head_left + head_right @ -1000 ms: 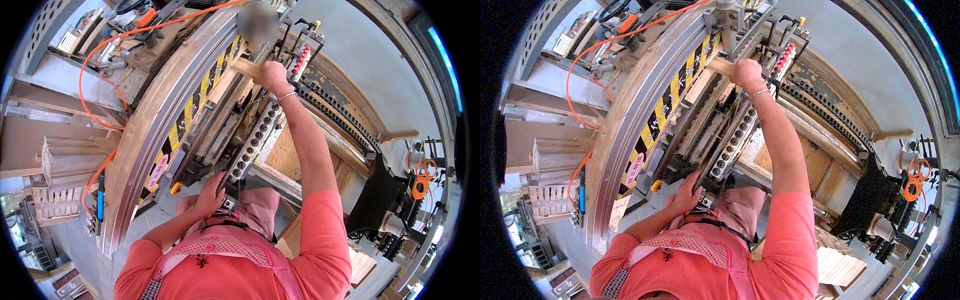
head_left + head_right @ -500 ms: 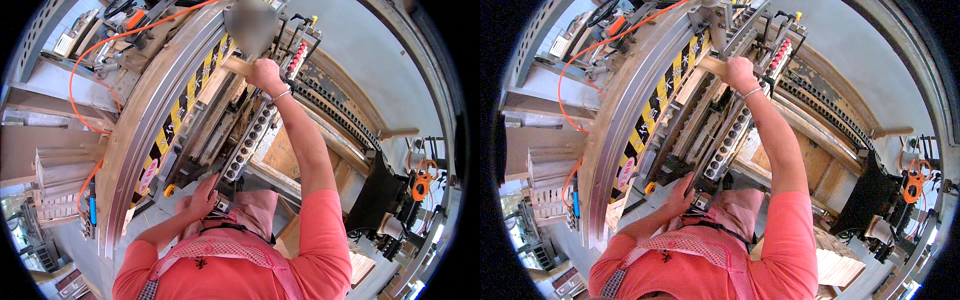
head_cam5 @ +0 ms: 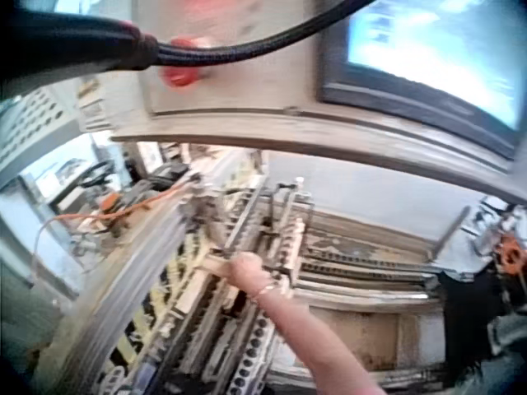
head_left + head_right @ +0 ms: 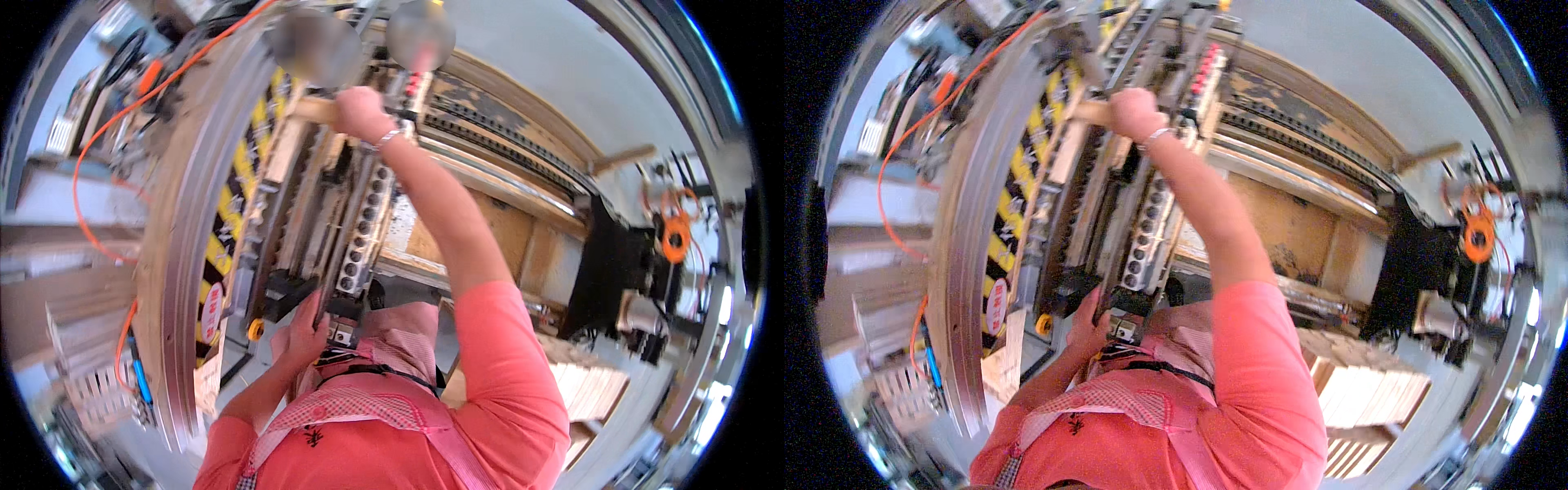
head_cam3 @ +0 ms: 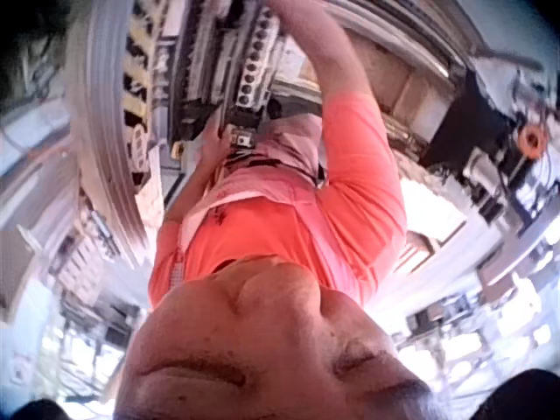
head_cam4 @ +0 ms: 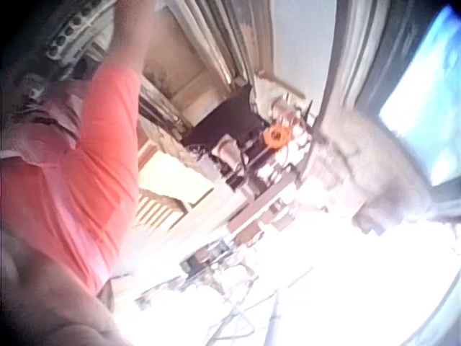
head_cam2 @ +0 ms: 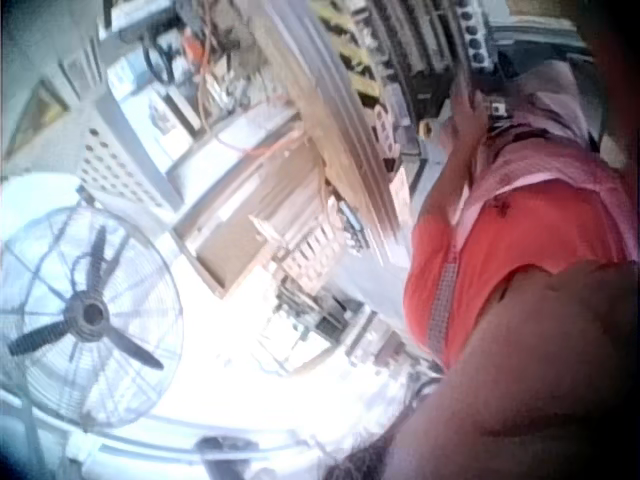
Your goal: The person operates a woodworking machine to process small wooden blocks. They repeatedly pick up blocks, feed them into the machine, and then stack the processed pieces on a nearby table.
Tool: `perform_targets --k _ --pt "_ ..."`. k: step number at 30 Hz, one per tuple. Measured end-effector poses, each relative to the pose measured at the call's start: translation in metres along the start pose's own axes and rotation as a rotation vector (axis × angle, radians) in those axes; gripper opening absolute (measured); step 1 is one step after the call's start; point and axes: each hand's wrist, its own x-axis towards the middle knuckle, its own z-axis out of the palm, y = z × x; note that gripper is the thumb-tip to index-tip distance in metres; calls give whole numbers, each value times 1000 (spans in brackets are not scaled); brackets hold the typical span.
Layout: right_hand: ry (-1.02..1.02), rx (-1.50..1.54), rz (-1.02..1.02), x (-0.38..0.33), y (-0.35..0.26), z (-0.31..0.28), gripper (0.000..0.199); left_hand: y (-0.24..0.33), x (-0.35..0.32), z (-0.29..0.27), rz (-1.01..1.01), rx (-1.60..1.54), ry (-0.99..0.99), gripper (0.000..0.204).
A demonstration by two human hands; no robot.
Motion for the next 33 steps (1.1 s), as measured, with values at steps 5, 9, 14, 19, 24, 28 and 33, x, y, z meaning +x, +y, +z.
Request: perform_targets --k 5,9,14,19,24,28,33 --pt "-20 12 18 5 -5 -1 22 -10 -5 -2 34 20 18 54" --pt "3 55 110 0 -10 0 20 -15 -5 -2 45 -25 30 54" --pt "701 336 222 -81 -56 -15 32 -15 -1 0 127 -165 64 55" --pt "883 655 360 -283 -112 -31 23 -17 2 5 96 -219 29 59" --pt "832 482 835 -508 -179 6 15 -28 5 9 147 -187 67 58" --pt "845 251 1269 -659 -230 43 12 -29 7 11 119 -216 43 58" --pt "589 -146 1721 -811 -224 55 26 -31 8 11 149 -190 62 58"
